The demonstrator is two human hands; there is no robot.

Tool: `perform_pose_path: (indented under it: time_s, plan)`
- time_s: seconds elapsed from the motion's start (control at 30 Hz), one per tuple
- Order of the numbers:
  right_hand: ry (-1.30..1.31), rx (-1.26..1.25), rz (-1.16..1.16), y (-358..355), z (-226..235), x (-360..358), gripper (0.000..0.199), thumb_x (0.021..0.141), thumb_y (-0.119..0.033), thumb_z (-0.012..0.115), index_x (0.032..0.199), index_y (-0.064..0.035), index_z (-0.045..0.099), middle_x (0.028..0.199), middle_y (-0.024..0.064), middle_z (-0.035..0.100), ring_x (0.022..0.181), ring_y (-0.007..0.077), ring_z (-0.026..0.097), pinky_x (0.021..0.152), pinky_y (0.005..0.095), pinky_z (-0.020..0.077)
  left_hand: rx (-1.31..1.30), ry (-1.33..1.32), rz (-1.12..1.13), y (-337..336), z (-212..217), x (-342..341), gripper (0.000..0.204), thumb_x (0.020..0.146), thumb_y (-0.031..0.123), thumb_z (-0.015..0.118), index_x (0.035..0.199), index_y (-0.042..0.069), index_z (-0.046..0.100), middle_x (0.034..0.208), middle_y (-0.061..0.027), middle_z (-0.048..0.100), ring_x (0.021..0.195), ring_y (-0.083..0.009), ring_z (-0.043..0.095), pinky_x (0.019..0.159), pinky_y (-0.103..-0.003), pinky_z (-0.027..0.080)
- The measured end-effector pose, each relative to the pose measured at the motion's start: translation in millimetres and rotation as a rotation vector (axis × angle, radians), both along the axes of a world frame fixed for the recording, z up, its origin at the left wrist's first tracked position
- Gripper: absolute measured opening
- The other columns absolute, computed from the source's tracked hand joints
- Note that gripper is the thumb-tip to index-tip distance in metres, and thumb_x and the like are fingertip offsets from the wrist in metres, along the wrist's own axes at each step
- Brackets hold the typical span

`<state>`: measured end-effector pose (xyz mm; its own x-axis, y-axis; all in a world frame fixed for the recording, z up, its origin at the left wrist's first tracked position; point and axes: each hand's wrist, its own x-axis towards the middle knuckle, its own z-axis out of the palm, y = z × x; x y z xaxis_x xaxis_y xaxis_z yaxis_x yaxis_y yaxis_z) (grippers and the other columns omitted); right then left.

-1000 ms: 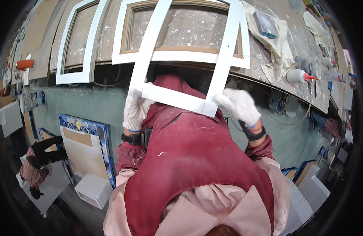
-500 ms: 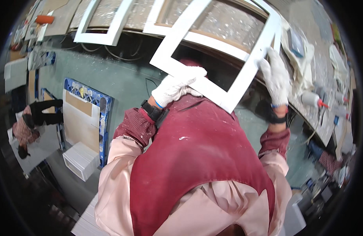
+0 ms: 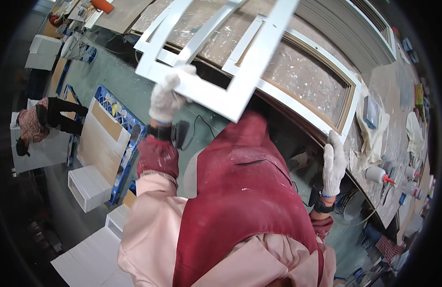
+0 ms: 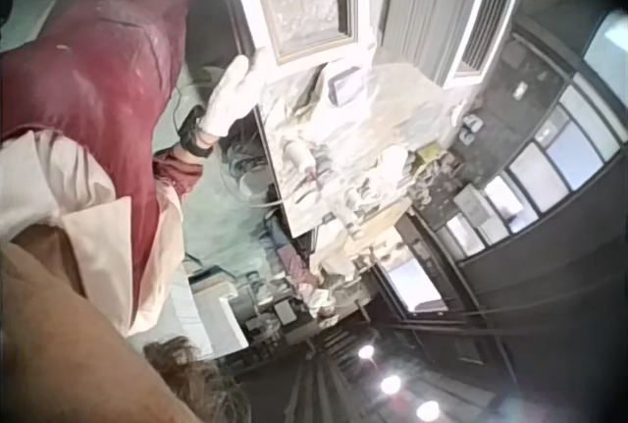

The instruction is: Moving white wooden frames to a workbench and polishing them using a sander and a cloth.

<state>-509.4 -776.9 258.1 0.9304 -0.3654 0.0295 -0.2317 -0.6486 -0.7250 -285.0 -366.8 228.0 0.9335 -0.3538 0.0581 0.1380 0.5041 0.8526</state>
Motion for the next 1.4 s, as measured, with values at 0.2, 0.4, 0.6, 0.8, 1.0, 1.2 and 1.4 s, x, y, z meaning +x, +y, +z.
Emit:
perform_pose_path:
  time_s: [0.2, 0.4, 0.6, 0.8, 1.0, 1.2, 1.4]
  plan:
    - [0.012, 0.025, 0.021, 17, 9, 8, 0.042, 0.094, -0.016, 0.052, 0.131, 0.0041, 0.053, 0.129, 0.0202, 0.059, 0.122, 0.0288, 0.054, 0.106, 0.0346, 0.0386, -0.226, 0.136, 0.055, 58, -18, 98, 0.045, 0.088, 0.017, 0.066, 0.122, -0.008, 0.054, 0.110, -0.0195, 0.066, 0.094, -0.0301, 0.067, 0.063, -0.038, 0.057]
    - [0.048, 0.081, -0.012, 18, -7, 2, 0.040, 0.093, -0.017, 0.054, 0.128, 0.0032, 0.056, 0.124, 0.0192, 0.062, 0.117, 0.0283, 0.059, 0.102, 0.0344, 0.0426, -0.187, 0.183, 0.095, 103, -61, 139, 0.040, 0.090, 0.010, 0.061, 0.126, -0.005, 0.050, 0.118, -0.0206, 0.063, 0.096, -0.0311, 0.067, 0.060, -0.040, 0.061]
    - [0.103, 0.142, -0.004, 31, -1, 11, 0.040, 0.094, -0.017, 0.054, 0.129, 0.0032, 0.055, 0.124, 0.0163, 0.062, 0.115, 0.0242, 0.058, 0.102, 0.0330, 0.0426, -0.185, 0.222, 0.052, 129, -80, 161, 0.040, 0.089, 0.007, 0.062, 0.125, -0.003, 0.049, 0.118, -0.0240, 0.062, 0.101, -0.0359, 0.066, 0.071, -0.047, 0.062]
    - [0.125, 0.088, 0.047, 35, 1, 27, 0.041, 0.092, -0.021, 0.054, 0.126, 0.0017, 0.057, 0.124, 0.0180, 0.062, 0.116, 0.0286, 0.059, 0.101, 0.0348, 0.0435, -0.130, 0.233, 0.113, 136, -78, 167, 0.038, 0.088, 0.008, 0.062, 0.121, -0.007, 0.053, 0.115, -0.0237, 0.063, 0.099, -0.0355, 0.066, 0.072, -0.045, 0.060]
    - [0.194, 0.087, 0.090, 40, 2, 33, 0.043, 0.093, -0.025, 0.053, 0.126, 0.0017, 0.057, 0.123, 0.0187, 0.062, 0.116, 0.0303, 0.059, 0.100, 0.0352, 0.0435, -0.097, 0.264, 0.131, 132, -79, 177, 0.036, 0.089, 0.011, 0.062, 0.117, -0.010, 0.056, 0.111, -0.0232, 0.066, 0.095, -0.0340, 0.069, 0.073, -0.046, 0.062]
    - [0.189, 0.113, 0.109, 42, -4, 39, 0.043, 0.094, -0.026, 0.053, 0.127, 0.0012, 0.057, 0.124, 0.0185, 0.062, 0.116, 0.0292, 0.059, 0.100, 0.0350, 0.0432, -0.117, 0.300, 0.159, 126, -72, 173, 0.027, 0.093, 0.013, 0.060, 0.114, -0.004, 0.056, 0.111, -0.0225, 0.066, 0.095, -0.0343, 0.068, 0.075, -0.049, 0.062]
    - [0.239, 0.081, 0.129, 41, -8, 43, 0.042, 0.094, -0.024, 0.052, 0.127, 0.0014, 0.058, 0.124, 0.0187, 0.062, 0.115, 0.0291, 0.059, 0.101, 0.0349, 0.0431, 0.192, 0.183, 0.448, 118, -66, 161, 0.028, 0.091, 0.020, 0.066, 0.108, -0.003, 0.060, 0.105, -0.0121, 0.065, 0.087, -0.0252, 0.068, 0.067, -0.037, 0.059]
